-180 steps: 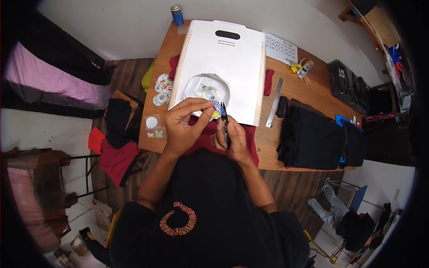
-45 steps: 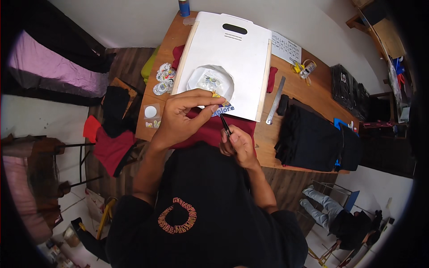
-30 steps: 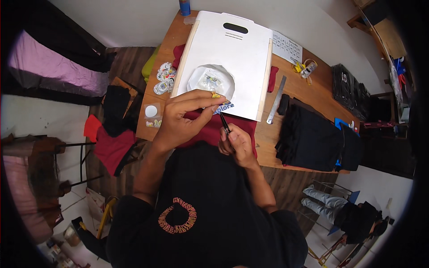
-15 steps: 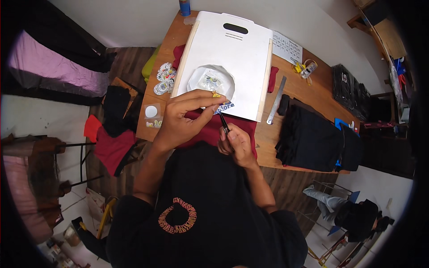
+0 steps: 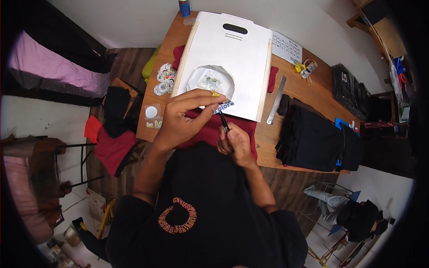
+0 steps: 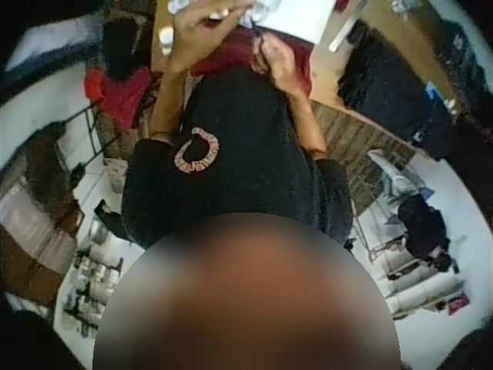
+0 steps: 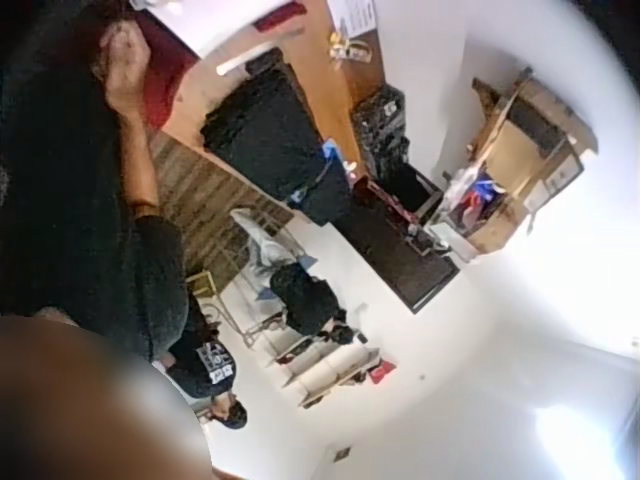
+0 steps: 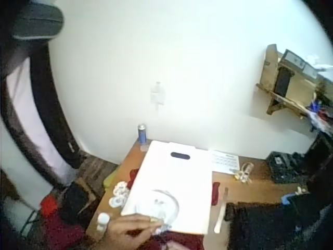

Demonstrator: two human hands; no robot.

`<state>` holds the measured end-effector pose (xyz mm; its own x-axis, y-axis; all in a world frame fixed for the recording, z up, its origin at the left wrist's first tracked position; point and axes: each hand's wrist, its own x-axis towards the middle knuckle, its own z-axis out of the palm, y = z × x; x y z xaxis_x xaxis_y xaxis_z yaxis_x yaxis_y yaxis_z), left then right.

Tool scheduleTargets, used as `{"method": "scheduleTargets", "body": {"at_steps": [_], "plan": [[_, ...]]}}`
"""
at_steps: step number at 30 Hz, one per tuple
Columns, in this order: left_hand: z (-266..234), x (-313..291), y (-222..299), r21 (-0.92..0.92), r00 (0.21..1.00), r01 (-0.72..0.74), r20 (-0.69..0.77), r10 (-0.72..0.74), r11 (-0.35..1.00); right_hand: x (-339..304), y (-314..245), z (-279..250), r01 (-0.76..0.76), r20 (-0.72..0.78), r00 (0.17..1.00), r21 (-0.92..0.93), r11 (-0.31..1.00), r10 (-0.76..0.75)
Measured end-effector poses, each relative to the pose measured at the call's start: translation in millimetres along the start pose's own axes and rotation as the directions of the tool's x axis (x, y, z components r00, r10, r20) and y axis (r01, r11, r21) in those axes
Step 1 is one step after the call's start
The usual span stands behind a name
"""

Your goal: Cutting and preparing small tags or components at a workstation.

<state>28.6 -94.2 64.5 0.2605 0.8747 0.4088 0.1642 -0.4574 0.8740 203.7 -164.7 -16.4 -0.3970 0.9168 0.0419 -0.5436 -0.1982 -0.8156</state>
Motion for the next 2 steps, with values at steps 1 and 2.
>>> {"method": "scheduleTargets", "body": {"at_steps": [1,2], "plan": [[0.0,-0.2,-0.6,-0.026,1.000,0.010,-0.002,-0.010,1.000,0.2,0.7,-0.3,0.009,0.006,1.000,-0.006,1.000,-0.009],[-0.1,-0.5,-1.1,-0.051,1.000,0.020,-0.003,-0.020,0.998,-0.1,0.4,0.9,0.003,-0.004,1.000,0.005,1.000,-0.003]]}}
